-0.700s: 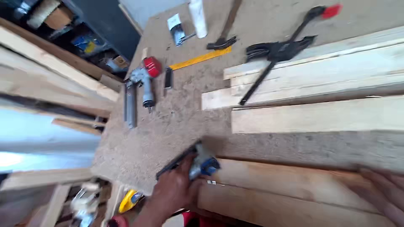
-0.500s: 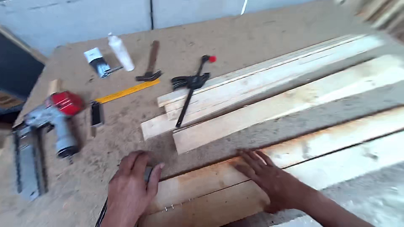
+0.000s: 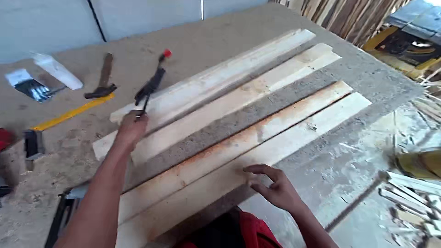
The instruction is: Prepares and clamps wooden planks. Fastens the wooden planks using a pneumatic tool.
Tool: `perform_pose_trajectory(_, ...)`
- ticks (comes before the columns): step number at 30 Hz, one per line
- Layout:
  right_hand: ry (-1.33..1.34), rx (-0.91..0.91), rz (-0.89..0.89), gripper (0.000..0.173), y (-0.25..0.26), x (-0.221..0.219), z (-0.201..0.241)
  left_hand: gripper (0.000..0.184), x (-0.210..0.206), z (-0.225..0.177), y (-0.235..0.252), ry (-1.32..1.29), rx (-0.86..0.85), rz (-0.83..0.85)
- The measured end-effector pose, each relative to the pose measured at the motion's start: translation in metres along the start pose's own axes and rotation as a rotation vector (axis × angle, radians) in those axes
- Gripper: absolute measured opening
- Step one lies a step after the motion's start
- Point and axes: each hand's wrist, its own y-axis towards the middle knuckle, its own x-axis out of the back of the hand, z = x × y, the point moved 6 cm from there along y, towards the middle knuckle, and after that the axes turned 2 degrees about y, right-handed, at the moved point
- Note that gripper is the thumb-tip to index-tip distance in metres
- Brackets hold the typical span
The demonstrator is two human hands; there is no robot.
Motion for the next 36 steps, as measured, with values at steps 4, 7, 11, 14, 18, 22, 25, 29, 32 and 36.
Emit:
perform_pose_trajectory(4,0.557,-0.148,-0.096,0.030,-0.007,0.025,0.005,0.028,-0.089,-0.067,-0.126,-0.642,-0.057,0.051)
perform_pose_trajectory(7,0.716,-0.190,0.009,0.075,0.002,0.036,-0.004,0.029,-0.193,-0.107,-0.210,-0.948,-0.133,0.359)
perform_pose_trajectory(11,0.818,-0.042,-0.121,0.115,-0.004,0.069,-0.007,0.030,-0.320,-0.135,-0.265,-1.202,-0.230,0.782)
perform_pose_trajectory(14,0.828,0.027,-0.356,0.101,-0.019,0.097,-0.015,0.026,-0.362,-0.134,-0.295,-1.223,-0.165,0.949)
perform_pose_trajectory(18,0.957,-0.018,-0.551,0.068,-0.026,0.124,-0.044,0.029,-0.383,-0.132,-0.338,-0.865,-0.263,1.175)
perform_pose_trajectory(22,1.009,-0.040,-0.521,0.045,-0.017,0.135,-0.051,0.030,-0.379,-0.135,-0.300,0.050,-0.600,0.913)
perform_pose_trajectory(25,0.924,-0.009,-0.391,0.045,-0.018,0.134,-0.040,0.029,-0.305,-0.151,-0.227,0.113,-0.536,0.421)
perform_pose_trajectory(29,0.813,0.023,-0.318,0.049,-0.022,0.129,-0.027,0.061,-0.270,-0.138,-0.108,0.031,-0.456,0.106)
perform_pose_trajectory(32,0.708,0.032,-0.277,0.055,-0.017,0.123,-0.021,0.066,-0.297,-0.129,-0.069,0.041,-0.494,0.111)
perform_pose_trajectory(36,0.535,0.058,-0.197,0.051,-0.011,0.106,-0.024,0.056,-0.316,-0.135,-0.071,0.299,-0.503,0.040)
